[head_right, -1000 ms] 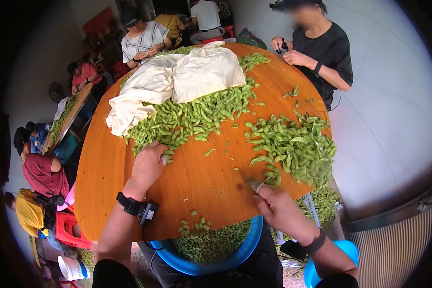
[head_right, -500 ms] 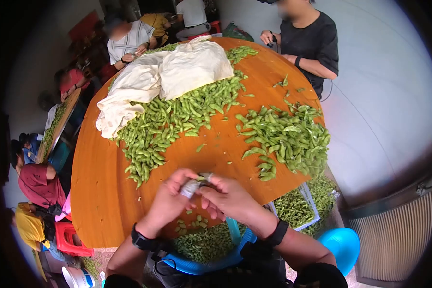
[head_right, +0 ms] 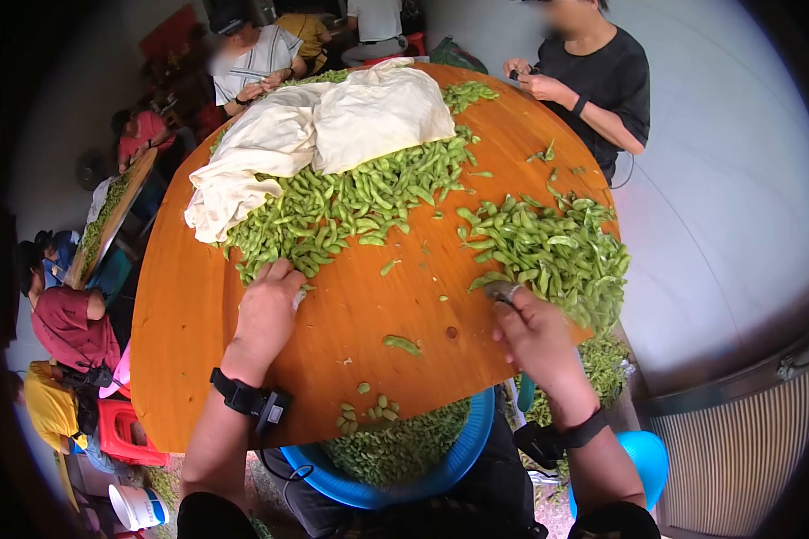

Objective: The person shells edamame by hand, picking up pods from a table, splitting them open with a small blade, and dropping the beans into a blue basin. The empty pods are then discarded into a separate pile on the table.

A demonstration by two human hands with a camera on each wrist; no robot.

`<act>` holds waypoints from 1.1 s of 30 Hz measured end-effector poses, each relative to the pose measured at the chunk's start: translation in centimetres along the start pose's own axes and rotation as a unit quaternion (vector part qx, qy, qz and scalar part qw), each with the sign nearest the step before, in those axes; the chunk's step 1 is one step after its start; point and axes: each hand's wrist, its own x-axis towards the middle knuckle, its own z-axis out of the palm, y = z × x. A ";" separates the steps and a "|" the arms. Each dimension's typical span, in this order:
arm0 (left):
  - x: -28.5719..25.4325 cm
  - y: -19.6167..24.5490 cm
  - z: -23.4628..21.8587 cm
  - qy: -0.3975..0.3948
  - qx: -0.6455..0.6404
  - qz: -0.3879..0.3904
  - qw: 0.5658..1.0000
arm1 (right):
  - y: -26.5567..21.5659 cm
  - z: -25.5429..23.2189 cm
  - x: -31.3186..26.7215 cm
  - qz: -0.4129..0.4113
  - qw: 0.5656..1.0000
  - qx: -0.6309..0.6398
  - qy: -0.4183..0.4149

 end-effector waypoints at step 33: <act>-2.2 7.8 2.0 -0.001 -0.466 -0.069 0.882 | -1.5 10.7 0.8 0.003 0.980 0.131 -0.150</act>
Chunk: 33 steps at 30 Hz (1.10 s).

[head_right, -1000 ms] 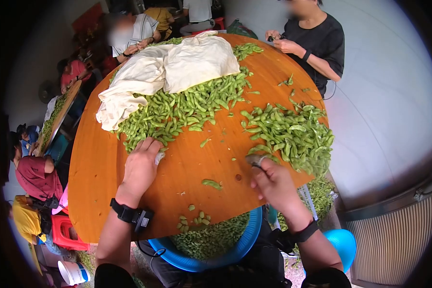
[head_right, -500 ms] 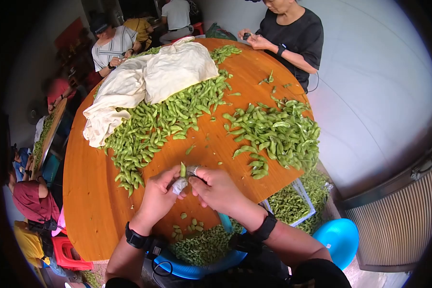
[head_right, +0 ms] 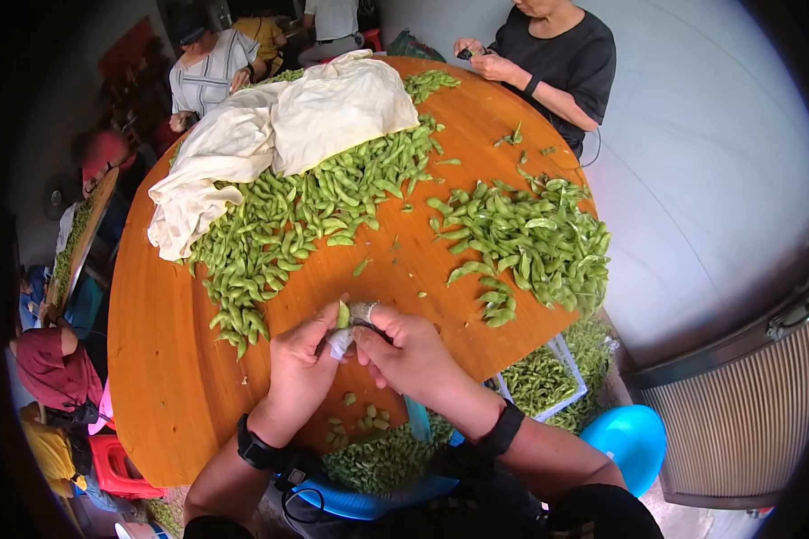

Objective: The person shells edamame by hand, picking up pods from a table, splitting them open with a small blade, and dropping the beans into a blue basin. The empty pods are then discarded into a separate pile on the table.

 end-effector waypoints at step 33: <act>1.3 0.1 -1.4 -0.080 -0.339 -0.211 0.913 | -0.5 -1.1 1.4 0.056 0.998 0.017 0.019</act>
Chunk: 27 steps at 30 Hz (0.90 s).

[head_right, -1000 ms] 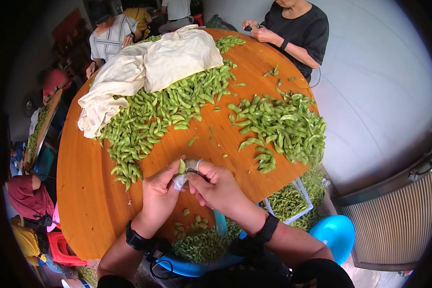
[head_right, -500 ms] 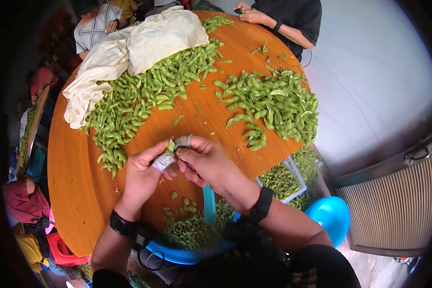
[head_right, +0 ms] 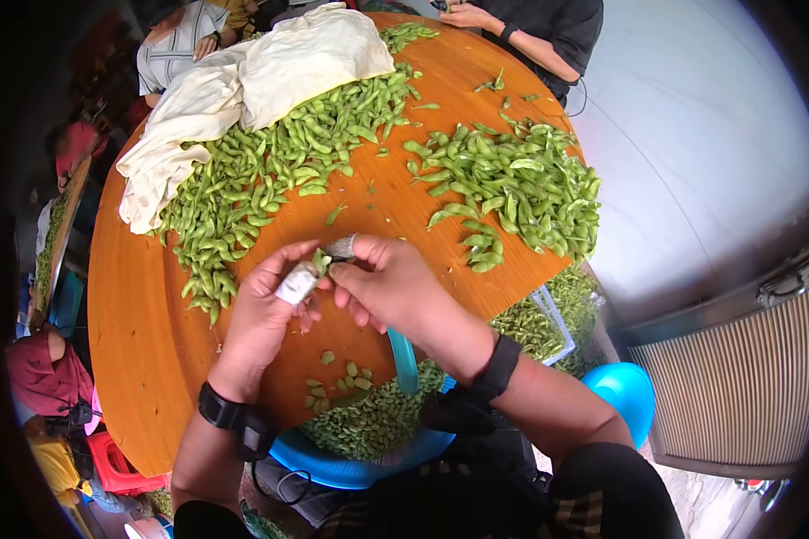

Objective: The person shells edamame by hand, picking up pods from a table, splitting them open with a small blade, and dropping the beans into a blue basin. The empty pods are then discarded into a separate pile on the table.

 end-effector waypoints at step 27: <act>-0.2 -0.8 -0.8 -0.026 0.037 -0.009 0.999 | 0.6 3.6 -1.8 -0.052 0.996 0.051 0.051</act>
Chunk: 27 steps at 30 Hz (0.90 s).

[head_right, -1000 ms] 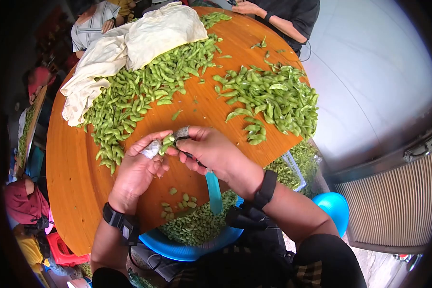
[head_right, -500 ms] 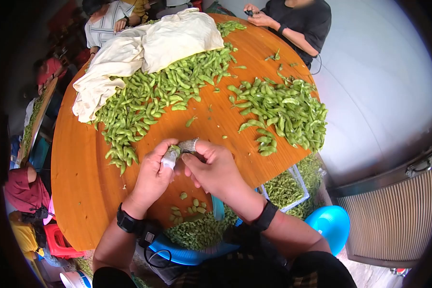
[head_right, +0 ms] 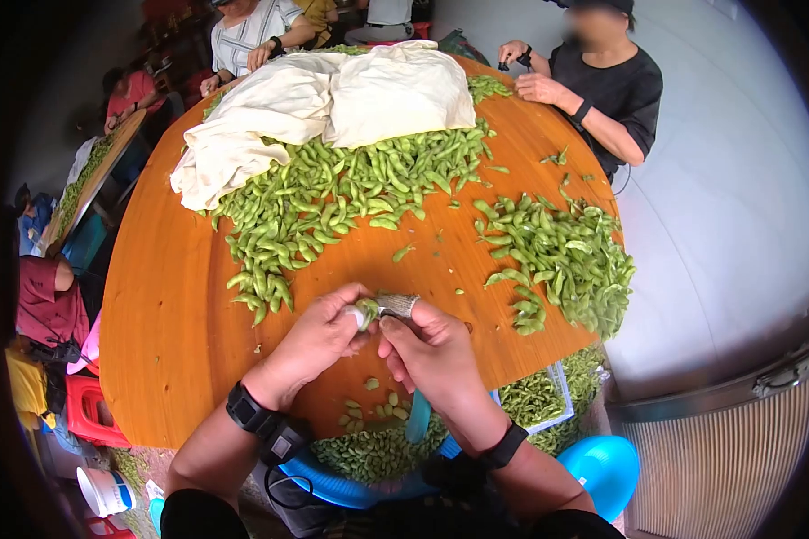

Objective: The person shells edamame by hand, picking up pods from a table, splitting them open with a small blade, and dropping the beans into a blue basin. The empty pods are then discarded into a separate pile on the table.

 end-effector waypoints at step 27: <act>0.0 1.3 2.4 0.074 0.265 0.168 0.946 | -1.8 -5.5 -1.8 -0.009 0.991 -0.128 -0.028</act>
